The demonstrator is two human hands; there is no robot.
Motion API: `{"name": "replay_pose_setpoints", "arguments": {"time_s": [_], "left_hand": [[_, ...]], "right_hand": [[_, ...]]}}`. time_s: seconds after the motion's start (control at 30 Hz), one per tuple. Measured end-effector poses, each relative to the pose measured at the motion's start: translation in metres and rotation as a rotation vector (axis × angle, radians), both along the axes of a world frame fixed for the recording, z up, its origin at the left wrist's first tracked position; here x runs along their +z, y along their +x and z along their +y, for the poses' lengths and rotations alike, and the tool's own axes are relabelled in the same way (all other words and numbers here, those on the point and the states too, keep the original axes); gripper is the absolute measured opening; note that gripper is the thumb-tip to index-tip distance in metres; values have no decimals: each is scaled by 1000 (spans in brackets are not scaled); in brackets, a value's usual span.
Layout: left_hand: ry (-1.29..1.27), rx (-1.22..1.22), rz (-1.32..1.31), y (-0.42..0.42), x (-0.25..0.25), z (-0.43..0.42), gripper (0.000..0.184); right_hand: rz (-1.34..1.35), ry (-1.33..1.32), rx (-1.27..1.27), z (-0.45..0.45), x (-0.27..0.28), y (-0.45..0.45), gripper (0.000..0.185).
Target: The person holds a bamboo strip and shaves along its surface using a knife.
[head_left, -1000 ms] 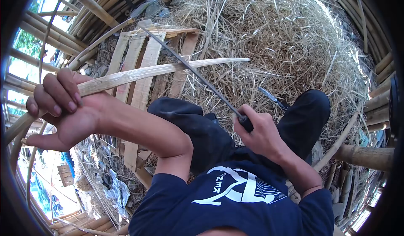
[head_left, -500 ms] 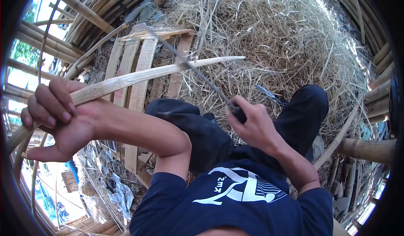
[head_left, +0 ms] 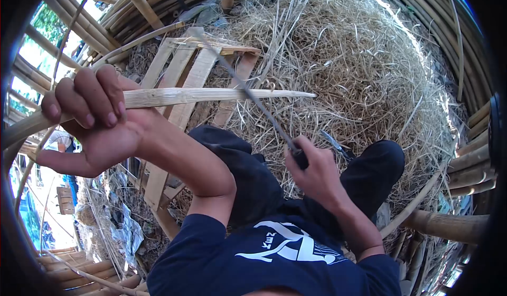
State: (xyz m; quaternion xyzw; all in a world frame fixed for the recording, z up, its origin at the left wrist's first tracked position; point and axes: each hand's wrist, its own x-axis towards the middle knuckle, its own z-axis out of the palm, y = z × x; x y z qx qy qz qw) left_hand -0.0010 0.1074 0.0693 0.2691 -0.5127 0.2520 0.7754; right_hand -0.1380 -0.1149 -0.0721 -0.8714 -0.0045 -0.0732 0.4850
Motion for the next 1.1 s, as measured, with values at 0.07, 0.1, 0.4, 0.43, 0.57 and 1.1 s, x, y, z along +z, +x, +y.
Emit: {"name": "replay_pose_setpoints", "arguments": {"time_s": [0.07,0.1,0.4,0.43,0.57,1.1], "left_hand": [[-24,4,7,-3,0,-2,49],[-36,5,10,-4,-1,-2,49],[41,28,-34,-6,-3,4,49],[52,21,-31,-5,-3,3,48],[17,11,12,-3,0,8,45],[-10,62,50,4,-1,15,39]], "right_hand": [[-91,5,98,9,12,-3,15],[-86,3,103,8,9,-3,15],[151,-164,-187,-26,-42,-4,18],[125,-85,-122,-20,-36,-5,18],[-63,77,45,5,-9,-7,14],[-7,172,44,12,-18,-10,20]]}}
